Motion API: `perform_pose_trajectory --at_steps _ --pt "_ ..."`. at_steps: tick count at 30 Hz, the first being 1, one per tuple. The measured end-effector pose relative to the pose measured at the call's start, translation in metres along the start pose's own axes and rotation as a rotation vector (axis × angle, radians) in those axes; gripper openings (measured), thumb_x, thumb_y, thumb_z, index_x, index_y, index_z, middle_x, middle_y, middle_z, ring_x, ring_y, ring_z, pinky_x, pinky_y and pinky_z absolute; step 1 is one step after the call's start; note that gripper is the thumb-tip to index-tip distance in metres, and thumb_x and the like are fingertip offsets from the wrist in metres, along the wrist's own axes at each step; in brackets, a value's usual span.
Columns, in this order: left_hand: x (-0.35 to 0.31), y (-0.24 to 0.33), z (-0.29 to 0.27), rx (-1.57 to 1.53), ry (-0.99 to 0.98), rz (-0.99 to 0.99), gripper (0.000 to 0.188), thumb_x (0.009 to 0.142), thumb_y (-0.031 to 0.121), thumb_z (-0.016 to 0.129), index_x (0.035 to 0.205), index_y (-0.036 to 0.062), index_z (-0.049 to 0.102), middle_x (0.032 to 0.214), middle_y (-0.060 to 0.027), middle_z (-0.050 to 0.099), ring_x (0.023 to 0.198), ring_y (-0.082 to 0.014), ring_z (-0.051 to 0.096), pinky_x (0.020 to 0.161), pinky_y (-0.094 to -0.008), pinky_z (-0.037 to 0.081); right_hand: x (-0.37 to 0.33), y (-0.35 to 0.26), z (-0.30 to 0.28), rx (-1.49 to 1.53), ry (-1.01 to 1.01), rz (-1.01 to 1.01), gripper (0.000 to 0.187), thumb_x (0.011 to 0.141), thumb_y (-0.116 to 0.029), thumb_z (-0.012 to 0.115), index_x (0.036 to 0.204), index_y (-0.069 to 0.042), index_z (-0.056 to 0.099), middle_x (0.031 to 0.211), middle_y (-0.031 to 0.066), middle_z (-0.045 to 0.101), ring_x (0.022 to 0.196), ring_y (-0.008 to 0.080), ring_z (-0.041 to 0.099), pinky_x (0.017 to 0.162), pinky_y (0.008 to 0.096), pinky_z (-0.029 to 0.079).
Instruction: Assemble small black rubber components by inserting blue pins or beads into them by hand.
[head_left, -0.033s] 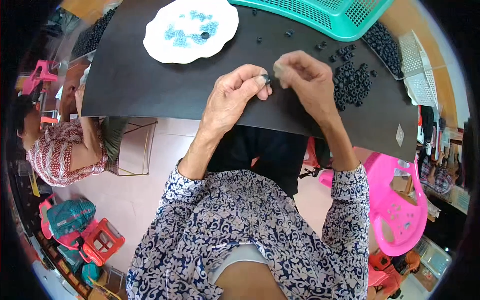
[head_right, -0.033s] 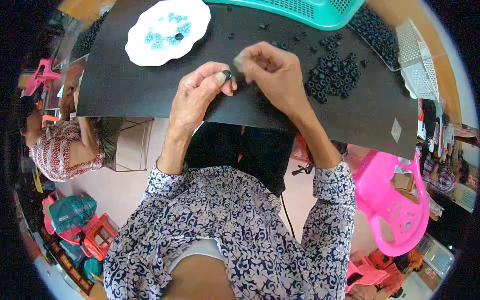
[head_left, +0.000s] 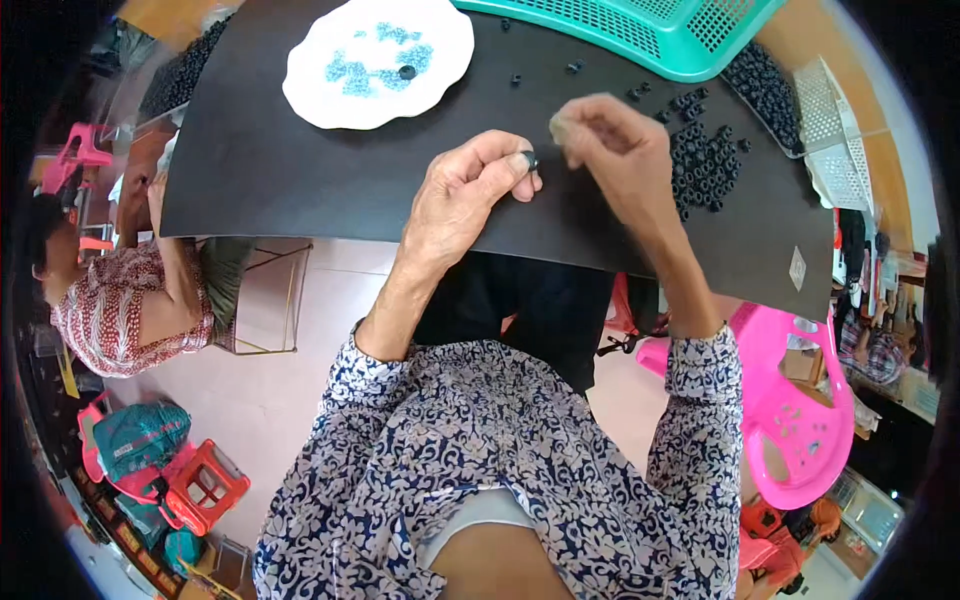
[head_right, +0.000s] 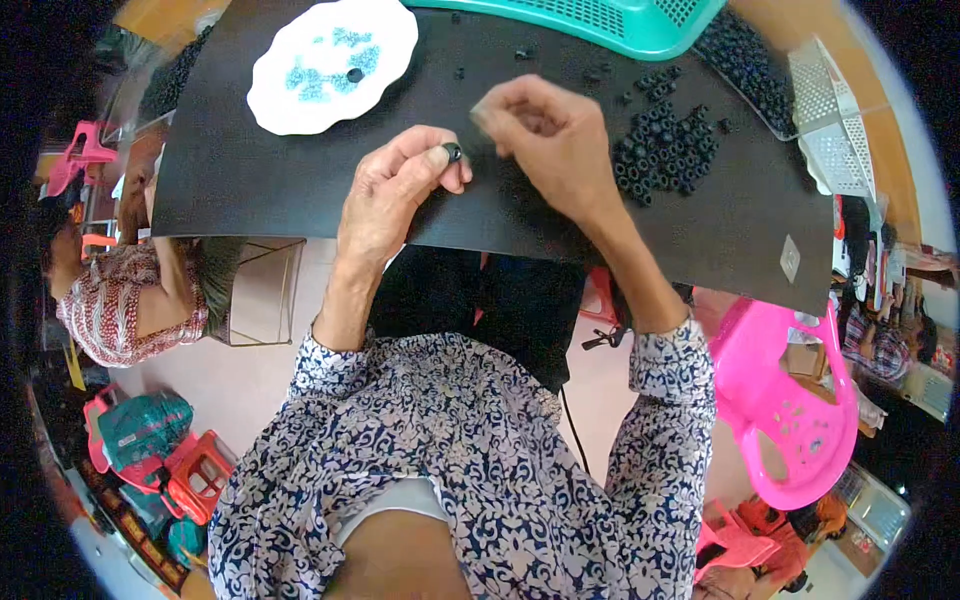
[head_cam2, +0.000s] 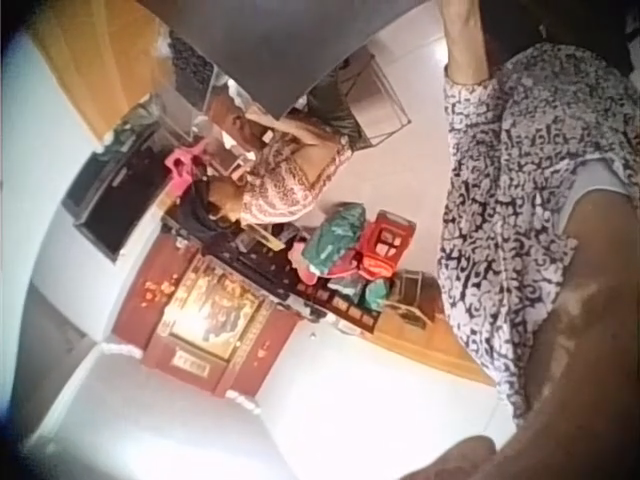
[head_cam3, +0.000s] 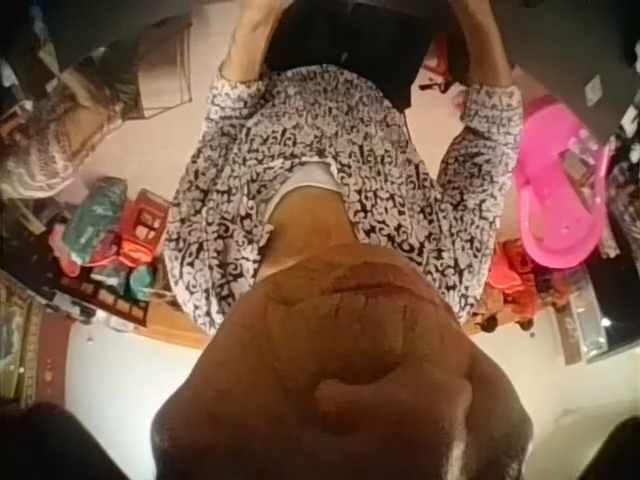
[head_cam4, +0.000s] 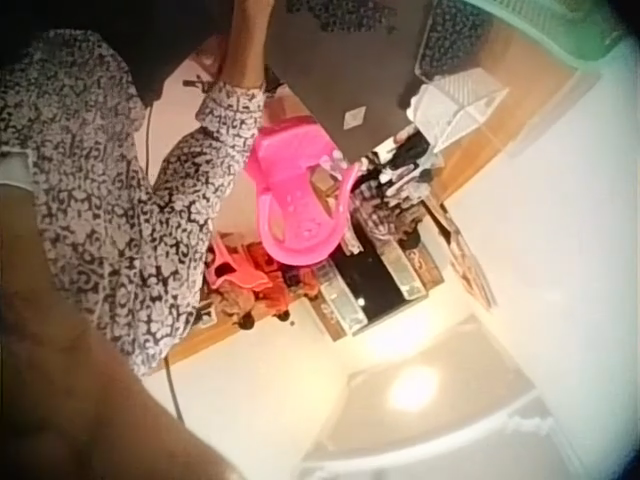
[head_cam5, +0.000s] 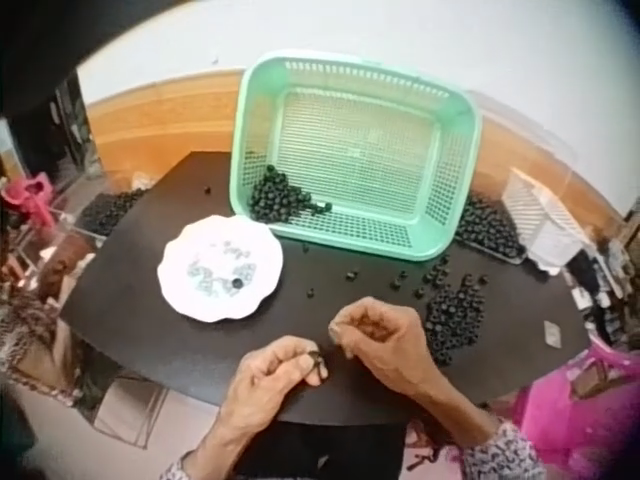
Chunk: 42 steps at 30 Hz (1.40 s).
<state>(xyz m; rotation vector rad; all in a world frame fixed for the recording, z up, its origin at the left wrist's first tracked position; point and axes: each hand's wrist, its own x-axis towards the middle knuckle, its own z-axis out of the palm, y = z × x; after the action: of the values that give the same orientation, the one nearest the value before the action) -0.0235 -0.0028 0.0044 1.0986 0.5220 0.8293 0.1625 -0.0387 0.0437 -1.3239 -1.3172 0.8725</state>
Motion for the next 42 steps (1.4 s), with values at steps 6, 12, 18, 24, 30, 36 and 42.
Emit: perform_pose_trajectory --at_steps 6,12,18,24,30,36,42 --pt "0.000 0.001 0.000 -0.007 -0.006 0.005 0.020 0.096 0.015 0.056 0.103 -0.0029 0.064 0.085 -0.0070 0.065 0.080 -0.0110 0.060 0.077 -0.0238 0.049 0.043 0.001 -0.026 -0.443 0.053 -0.139 0.014 0.087 -0.008 0.067 0.097 0.001 0.068 0.081 0.0022 0.066 0.068 0.0064 0.058 0.063 0.0211 0.048" --pt "0.000 -0.001 -0.003 -0.114 0.024 0.004 0.022 0.096 0.016 0.057 0.104 -0.0030 0.064 0.079 -0.0050 0.065 0.080 -0.0113 0.061 0.079 -0.0250 0.049 0.080 0.007 0.005 -0.842 -0.203 -0.377 0.021 0.083 -0.017 0.069 0.096 -0.001 0.069 0.071 0.0109 0.066 0.063 0.0184 0.063 0.062 0.0296 0.051" --pt "0.000 -0.001 -0.002 -0.126 0.027 0.010 0.024 0.096 0.018 0.056 0.105 -0.0028 0.064 0.079 -0.0049 0.065 0.081 -0.0118 0.062 0.079 -0.0258 0.049 0.091 0.027 0.015 -1.035 -0.166 -0.484 0.023 0.076 -0.015 0.068 0.094 0.000 0.069 0.074 0.0124 0.066 0.065 0.0246 0.064 0.066 0.0339 0.053" --pt "-0.001 0.000 -0.006 -0.137 0.037 0.026 0.023 0.096 0.017 0.056 0.105 -0.0028 0.064 0.082 -0.0053 0.066 0.080 -0.0104 0.061 0.077 -0.0251 0.049 0.052 0.013 0.016 -0.763 -0.099 -0.332 0.022 0.078 -0.006 0.067 0.099 -0.001 0.071 0.079 0.0070 0.067 0.067 0.0137 0.062 0.067 0.0260 0.051" --pt "0.003 -0.001 0.000 -0.210 0.036 0.053 0.022 0.098 0.013 0.054 0.107 -0.0046 0.062 0.087 -0.0082 0.065 0.080 -0.0105 0.060 0.075 -0.0214 0.048 0.002 0.011 0.007 -0.061 -0.007 -0.002 0.022 0.085 -0.002 0.064 0.106 0.001 0.069 0.086 0.0028 0.067 0.076 0.0076 0.060 0.072 0.0211 0.050" --pt "0.007 -0.006 0.005 -0.077 0.047 0.075 0.021 0.098 0.013 0.054 0.106 -0.0043 0.062 0.085 -0.0064 0.065 0.080 -0.0103 0.060 0.074 -0.0208 0.048 -0.026 0.020 0.001 0.293 -0.055 0.113 0.020 0.088 0.000 0.062 0.107 0.003 0.069 0.095 0.0066 0.067 0.083 0.0121 0.064 0.079 0.0242 0.052" --pt "0.007 -0.005 0.005 0.009 0.023 0.050 0.020 0.097 0.014 0.055 0.104 -0.0030 0.063 0.084 -0.0045 0.064 0.079 -0.0085 0.059 0.075 -0.0212 0.048 -0.032 0.019 0.004 0.364 -0.007 0.059 0.019 0.088 -0.001 0.066 0.106 0.004 0.069 0.103 0.0093 0.067 0.086 0.0150 0.066 0.079 0.0256 0.053"
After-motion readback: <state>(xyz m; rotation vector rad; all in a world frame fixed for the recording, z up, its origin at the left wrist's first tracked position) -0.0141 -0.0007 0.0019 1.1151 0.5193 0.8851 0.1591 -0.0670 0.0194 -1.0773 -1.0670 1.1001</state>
